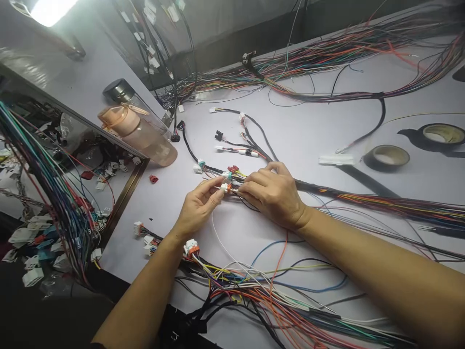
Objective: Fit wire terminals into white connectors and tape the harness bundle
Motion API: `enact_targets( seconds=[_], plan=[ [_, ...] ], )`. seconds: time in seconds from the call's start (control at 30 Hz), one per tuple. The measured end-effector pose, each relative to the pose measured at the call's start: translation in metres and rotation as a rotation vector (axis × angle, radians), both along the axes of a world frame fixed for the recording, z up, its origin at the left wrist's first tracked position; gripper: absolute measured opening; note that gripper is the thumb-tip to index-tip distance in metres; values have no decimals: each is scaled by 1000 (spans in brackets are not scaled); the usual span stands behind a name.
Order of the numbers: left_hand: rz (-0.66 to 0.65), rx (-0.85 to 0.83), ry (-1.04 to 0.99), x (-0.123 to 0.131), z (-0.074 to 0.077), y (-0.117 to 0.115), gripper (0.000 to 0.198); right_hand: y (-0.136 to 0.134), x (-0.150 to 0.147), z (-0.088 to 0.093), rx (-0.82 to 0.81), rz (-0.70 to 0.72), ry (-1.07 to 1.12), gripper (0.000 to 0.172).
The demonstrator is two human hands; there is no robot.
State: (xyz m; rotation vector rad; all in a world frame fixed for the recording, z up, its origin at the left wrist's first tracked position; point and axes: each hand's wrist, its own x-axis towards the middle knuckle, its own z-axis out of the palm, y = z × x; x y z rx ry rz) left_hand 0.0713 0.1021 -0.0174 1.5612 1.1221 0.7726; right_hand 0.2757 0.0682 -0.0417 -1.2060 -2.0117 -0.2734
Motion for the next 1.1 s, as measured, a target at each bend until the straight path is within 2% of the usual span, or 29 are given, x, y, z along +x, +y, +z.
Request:
enact_targets(
  seconds=[0.33,0.5,0.63,1.1],
  plan=[
    [42,24,17,-1,-8,3,26,5,1,-8,54,10,17,25],
    [76,16,-36,1,-9,2,24,5,2,-6,7,3,29,27],
    [84,22,16,2,-7,0,18,5,2,-4,-24,-8,28,29],
    [46,19,43,3,-6,1,21,2,2,-2,-88,17,84,18]
  ],
)
